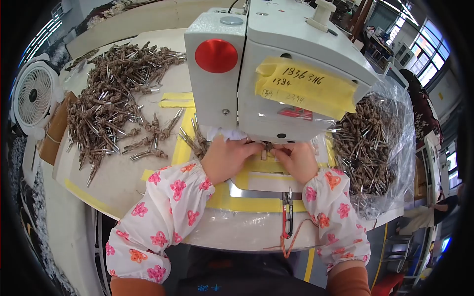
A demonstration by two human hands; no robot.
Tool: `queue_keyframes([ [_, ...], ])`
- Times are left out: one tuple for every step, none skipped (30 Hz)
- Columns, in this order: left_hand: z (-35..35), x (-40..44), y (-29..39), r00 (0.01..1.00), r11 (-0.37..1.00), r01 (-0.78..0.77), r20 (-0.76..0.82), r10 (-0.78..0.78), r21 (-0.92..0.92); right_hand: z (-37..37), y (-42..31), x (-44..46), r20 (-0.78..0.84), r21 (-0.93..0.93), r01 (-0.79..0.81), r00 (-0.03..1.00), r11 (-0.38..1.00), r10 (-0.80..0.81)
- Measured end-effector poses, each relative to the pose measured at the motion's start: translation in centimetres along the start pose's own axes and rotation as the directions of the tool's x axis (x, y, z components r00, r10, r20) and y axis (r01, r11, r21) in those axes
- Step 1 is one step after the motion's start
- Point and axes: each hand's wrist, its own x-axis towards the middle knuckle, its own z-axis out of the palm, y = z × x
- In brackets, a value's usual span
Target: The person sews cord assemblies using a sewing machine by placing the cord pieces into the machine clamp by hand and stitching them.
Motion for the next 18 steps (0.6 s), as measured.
queue_keyframes([
  [-0.1, -0.1, 0.2, 1.0, 1.0, 0.005, 0.004, -0.005, -0.008, -0.1, -0.1, 0.0, 0.007, 0.0, -0.008, 1.0, 1.0, 0.008],
  [-0.3, -0.2, 0.3, 0.998, 0.998, 0.021, 0.059, -0.024, 0.053, -0.1, -0.2, 0.1, 0.02, 0.008, -0.034, 0.999, 0.999, 0.034],
  [-0.4, -0.2, 0.4, 0.993, 0.993, 0.032, 0.112, -0.045, 0.116, -0.1, -0.2, 0.1, 0.032, 0.016, -0.058, 0.998, 0.998, 0.058],
  [-0.5, 0.0, 0.1, 0.992, 0.993, 0.034, 0.118, -0.047, 0.112, 0.0, -0.2, 0.1, 0.035, 0.018, -0.065, 0.997, 0.998, 0.064],
  [-0.5, 0.3, -0.1, 0.995, 0.983, -0.082, 0.071, 0.071, 0.165, 0.1, -0.2, 0.0, 0.024, -0.058, 0.002, 1.0, 0.998, -0.001],
  [-0.5, 0.3, -0.1, 0.981, 0.956, -0.192, 0.029, 0.19, 0.223, 0.3, -0.1, -0.2, 0.019, -0.135, 0.069, 0.998, 0.988, -0.067],
  [-0.8, 0.2, 0.6, 0.986, 0.973, -0.131, 0.125, 0.108, 0.191, 0.7, 0.1, -0.5, 0.027, -0.166, 0.058, 0.998, 0.984, -0.054],
  [-0.7, -0.1, 0.8, 0.986, 0.974, -0.131, 0.13, 0.108, 0.185, 0.8, 0.1, -1.0, 0.028, -0.166, 0.051, 0.999, 0.985, -0.046],
  [-0.6, -0.2, 0.8, 0.986, 0.977, -0.104, 0.15, 0.076, 0.187, 0.8, 0.1, -1.3, -0.025, -0.075, 0.071, 0.997, 0.995, -0.073],
  [-0.6, -0.2, 0.7, 0.986, 0.978, -0.074, 0.162, 0.043, 0.193, 0.7, 0.2, -1.4, -0.079, 0.011, 0.104, 0.992, 0.995, -0.102],
  [-0.6, -0.1, 0.5, 0.988, 0.978, -0.07, 0.151, 0.04, 0.197, 0.7, 0.3, -1.4, -0.076, 0.006, 0.113, 0.991, 0.994, -0.112],
  [-0.6, -0.2, 0.2, 0.993, 0.981, -0.096, 0.091, 0.081, 0.17, 0.8, 0.5, -1.6, -0.088, -0.001, 0.157, 0.984, 0.988, -0.156],
  [-0.5, -0.2, 0.1, 0.992, 0.982, -0.123, 0.032, 0.119, 0.144, 0.8, 0.7, -1.7, -0.099, -0.005, 0.197, 0.975, 0.98, -0.197],
  [-0.5, -0.3, 0.0, 0.993, 0.983, -0.119, 0.032, 0.115, 0.143, 0.8, 0.8, -1.6, -0.095, -0.004, 0.198, 0.976, 0.98, -0.197],
  [-0.5, -0.3, 0.0, 0.995, 0.988, -0.079, 0.068, 0.07, 0.136, 0.8, 0.8, -1.6, -0.098, -0.066, 0.219, 0.97, 0.974, -0.225],
  [-0.5, -0.3, 0.0, 0.994, 0.99, -0.038, 0.106, 0.024, 0.133, 0.8, 0.8, -1.5, -0.099, -0.126, 0.24, 0.962, 0.963, -0.253],
  [-0.5, -0.4, -0.1, 0.994, 0.99, -0.035, 0.108, 0.02, 0.137, 0.8, 0.8, -1.5, -0.099, -0.121, 0.243, 0.962, 0.962, -0.255],
  [-0.4, -0.5, -0.2, 0.993, 0.988, -0.026, 0.114, 0.008, 0.155, 0.7, 0.7, -1.5, -0.084, -0.112, 0.231, 0.967, 0.966, -0.241],
])
